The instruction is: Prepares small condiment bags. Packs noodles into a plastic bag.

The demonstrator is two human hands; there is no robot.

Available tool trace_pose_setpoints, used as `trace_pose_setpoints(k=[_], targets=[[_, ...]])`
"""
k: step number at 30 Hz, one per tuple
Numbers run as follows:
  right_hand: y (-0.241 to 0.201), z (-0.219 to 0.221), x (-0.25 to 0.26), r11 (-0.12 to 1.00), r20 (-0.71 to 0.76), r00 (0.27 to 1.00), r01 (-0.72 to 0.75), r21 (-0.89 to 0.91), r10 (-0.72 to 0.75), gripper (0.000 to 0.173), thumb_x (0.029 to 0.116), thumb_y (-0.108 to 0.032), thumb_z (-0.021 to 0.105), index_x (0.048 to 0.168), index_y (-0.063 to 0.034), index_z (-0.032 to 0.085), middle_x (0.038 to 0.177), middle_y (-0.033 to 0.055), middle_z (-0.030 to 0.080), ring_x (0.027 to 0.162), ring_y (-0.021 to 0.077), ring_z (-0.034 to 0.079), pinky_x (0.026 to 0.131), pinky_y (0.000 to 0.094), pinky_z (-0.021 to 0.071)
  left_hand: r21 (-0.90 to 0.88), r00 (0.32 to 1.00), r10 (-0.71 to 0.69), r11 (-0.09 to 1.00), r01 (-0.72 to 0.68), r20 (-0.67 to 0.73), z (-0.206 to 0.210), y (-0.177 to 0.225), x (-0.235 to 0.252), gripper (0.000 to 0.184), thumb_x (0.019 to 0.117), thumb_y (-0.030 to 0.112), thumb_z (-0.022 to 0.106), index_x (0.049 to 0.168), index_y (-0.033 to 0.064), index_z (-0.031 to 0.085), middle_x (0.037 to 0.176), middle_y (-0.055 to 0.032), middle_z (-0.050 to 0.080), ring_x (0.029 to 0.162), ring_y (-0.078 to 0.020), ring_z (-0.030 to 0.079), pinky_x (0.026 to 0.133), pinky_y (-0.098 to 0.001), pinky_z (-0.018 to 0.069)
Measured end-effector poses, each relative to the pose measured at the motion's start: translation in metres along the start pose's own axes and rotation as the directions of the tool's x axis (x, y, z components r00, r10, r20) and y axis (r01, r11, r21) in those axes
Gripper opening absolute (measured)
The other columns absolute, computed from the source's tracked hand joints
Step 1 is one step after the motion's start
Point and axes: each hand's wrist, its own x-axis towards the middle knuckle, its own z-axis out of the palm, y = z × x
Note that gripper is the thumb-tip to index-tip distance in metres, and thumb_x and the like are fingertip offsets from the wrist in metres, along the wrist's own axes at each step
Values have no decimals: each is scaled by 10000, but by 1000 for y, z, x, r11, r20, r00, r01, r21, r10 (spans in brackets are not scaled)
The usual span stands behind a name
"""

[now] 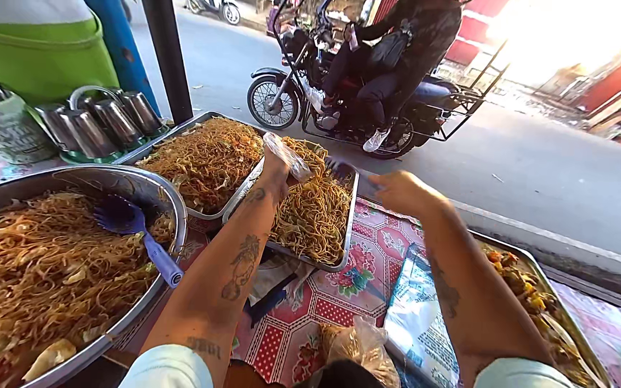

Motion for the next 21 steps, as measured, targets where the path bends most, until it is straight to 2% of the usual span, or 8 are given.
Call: trace_pose_setpoints(k=[1, 4, 6, 9, 13, 15, 17, 21], targets=[[0, 14, 13, 998, 81, 996, -21, -55, 25, 415, 1027, -95, 551, 1435, -34, 589, 1327, 249, 639, 1236, 414, 604, 1051, 607, 448, -2, 1000, -4, 1000, 4, -1, 1, 1, 2, 485, 1131, 335, 304, 1591, 275, 160, 1292, -170, 541, 985, -270, 617, 773, -474, 563], [2, 40, 36, 989, 155, 983, -82, -123, 100, 412, 1001, -75, 546, 1407, -66, 614, 1320, 239, 638, 1258, 419, 588, 1032, 630, 448, -20, 999, -27, 999, 27, -23, 6, 5, -1, 491, 1121, 283, 363, 1575, 291, 176, 1252, -163, 555, 947, -271, 624, 739, -454, 558], [1, 29, 36, 987, 83, 989, -111, -117, 121, 426, 1008, -113, 550, 1429, -103, 615, 1338, 226, 639, 1268, 425, 584, 1024, 655, 449, -20, 999, -25, 1000, 24, -22, 6, 8, -2, 481, 1119, 268, 379, 1562, 287, 193, 1219, -160, 555, 914, -265, 622, 711, -443, 556], [1, 15, 38, 991, -59, 993, -102, -88, 97, 476, 1006, -138, 539, 1480, -161, 578, 1386, 193, 628, 1300, 421, 571, 1037, 677, 446, -11, 1000, -4, 1000, 4, -2, 3, 9, -3, 518, 1117, 257, 381, 1584, 290, 159, 1292, -166, 544, 986, -269, 621, 767, -465, 563], [-6, 35, 50, 980, -31, 992, -124, -154, 121, 469, 1022, -148, 541, 1484, -224, 575, 1341, 204, 653, 1239, 437, 613, 981, 676, 482, -25, 1000, 14, 1000, -15, -6, 6, 8, -6, 454, 1119, 263, 364, 1547, 266, 211, 1204, -143, 556, 932, -250, 622, 731, -448, 562], [9, 38, 56, 974, 13, 993, -110, -197, 115, 431, 1014, -158, 560, 1438, -214, 621, 1326, 192, 658, 1236, 426, 613, 980, 678, 486, -28, 1000, 14, 999, -14, -2, 5, 8, -7, 453, 1118, 269, 371, 1545, 264, 221, 1209, -145, 563, 929, -250, 627, 727, -442, 565], [24, 24, 53, 977, -3, 998, -60, -203, 61, 414, 1000, -161, 581, 1405, -202, 654, 1325, 185, 663, 1250, 418, 604, 1001, 677, 471, -32, 1000, -7, 999, 7, 1, 5, 11, -9, 432, 1128, 354, 318, 1542, 267, 229, 1195, -141, 564, 917, -248, 621, 713, -432, 558], [47, 31, 53, 992, -42, 993, -115, -55, 113, 415, 1016, -140, 578, 1424, -72, 616, 1372, 257, 619, 1300, 460, 561, 1072, 681, 413, -52, 999, -41, 998, 42, 13, 2, 4, -3, 469, 1126, 416, 286, 1572, 292, 215, 1271, -167, 563, 980, -285, 624, 754, -475, 561]])
